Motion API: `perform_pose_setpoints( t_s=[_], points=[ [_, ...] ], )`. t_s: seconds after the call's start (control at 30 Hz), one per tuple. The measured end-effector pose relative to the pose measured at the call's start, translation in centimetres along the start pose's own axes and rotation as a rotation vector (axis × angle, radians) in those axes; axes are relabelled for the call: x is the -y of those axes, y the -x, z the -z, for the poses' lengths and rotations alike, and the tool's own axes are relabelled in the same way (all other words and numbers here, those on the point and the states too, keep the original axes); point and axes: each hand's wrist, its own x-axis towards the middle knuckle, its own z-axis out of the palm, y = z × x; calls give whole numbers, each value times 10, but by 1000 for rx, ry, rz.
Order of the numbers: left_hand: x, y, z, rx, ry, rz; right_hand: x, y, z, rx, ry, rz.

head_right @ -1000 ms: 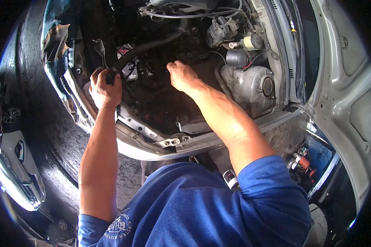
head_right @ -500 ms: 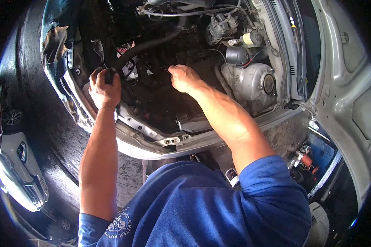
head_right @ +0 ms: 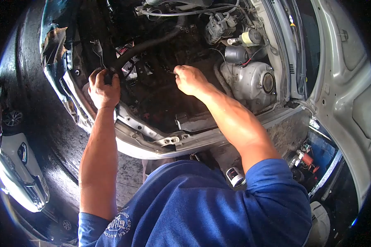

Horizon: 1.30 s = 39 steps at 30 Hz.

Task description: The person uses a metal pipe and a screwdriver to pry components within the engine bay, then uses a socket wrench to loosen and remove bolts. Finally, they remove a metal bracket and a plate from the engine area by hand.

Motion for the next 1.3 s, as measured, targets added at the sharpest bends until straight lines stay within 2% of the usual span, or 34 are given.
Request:
perform_pose_setpoints(
  t_s=[0.1, 0.17, 0.2, 0.23, 0.37, 0.43, 0.5, 0.57, 0.6, 0.63, 0.7, 0.73, 0.77, 0.8, 0.83, 0.9, 1.07, 1.17, 1.3],
  points=[
    [0, 0, 0, -5, 12, -1, 12, 18, 21, -84, -94, 7],
    [1, -1, 0, 10, 11, 2, 26, 33, 31, -130, -413, -236],
    [-1, -1, 2, -1, 20, 11, 27, 36, 22, -243, -586, -172],
    [-3, -1, 3, -12, 29, 20, 29, 44, 14, -265, -897, -190],
    [-2, -1, 2, 0, 64, 45, 94, 49, -2, -305, -1211, -94],
    [-4, 0, 3, -39, 123, 58, 117, 41, -26, -262, -1267, -12],
    [-5, 0, 2, -121, 183, 28, 141, 34, -40, -163, -1049, -43],
    [2, 2, -3, -186, 219, -56, 162, 32, -47, 34, -1263, -40],
    [8, -5, -7, -210, 239, -116, 166, 29, -46, 43, -1106, 26],
    [11, -3, -12, -233, 231, -115, 163, 32, -40, 189, -1195, 58],
    [12, -1, -10, -131, 237, -15, 141, 28, -35, 311, -1336, 144],
    [12, -1, -9, -133, 236, -2, 120, 22, -27, 307, -1071, 96],
    [9, -1, -8, -139, 200, -7, 105, 14, -20, 284, -1004, -74],
    [7, -1, -7, -145, 163, -14, 91, 3, -13, 115, -656, -113],
    [7, -2, -5, -162, 155, -43, 60, -8, -26, -71, -306, 27],
    [8, -2, -6, -161, 132, -53, 16, -29, -41, -41, 113, 27],
    [6, -3, -2, -127, 132, -35, -6, -77, -70, 170, 504, 108],
    [5, -3, -2, -124, 137, -28, -16, -91, -91, 302, 583, 126],
    [6, -4, -1, -94, 149, -19, -24, -101, -109, 325, 625, 97]
  ],
)
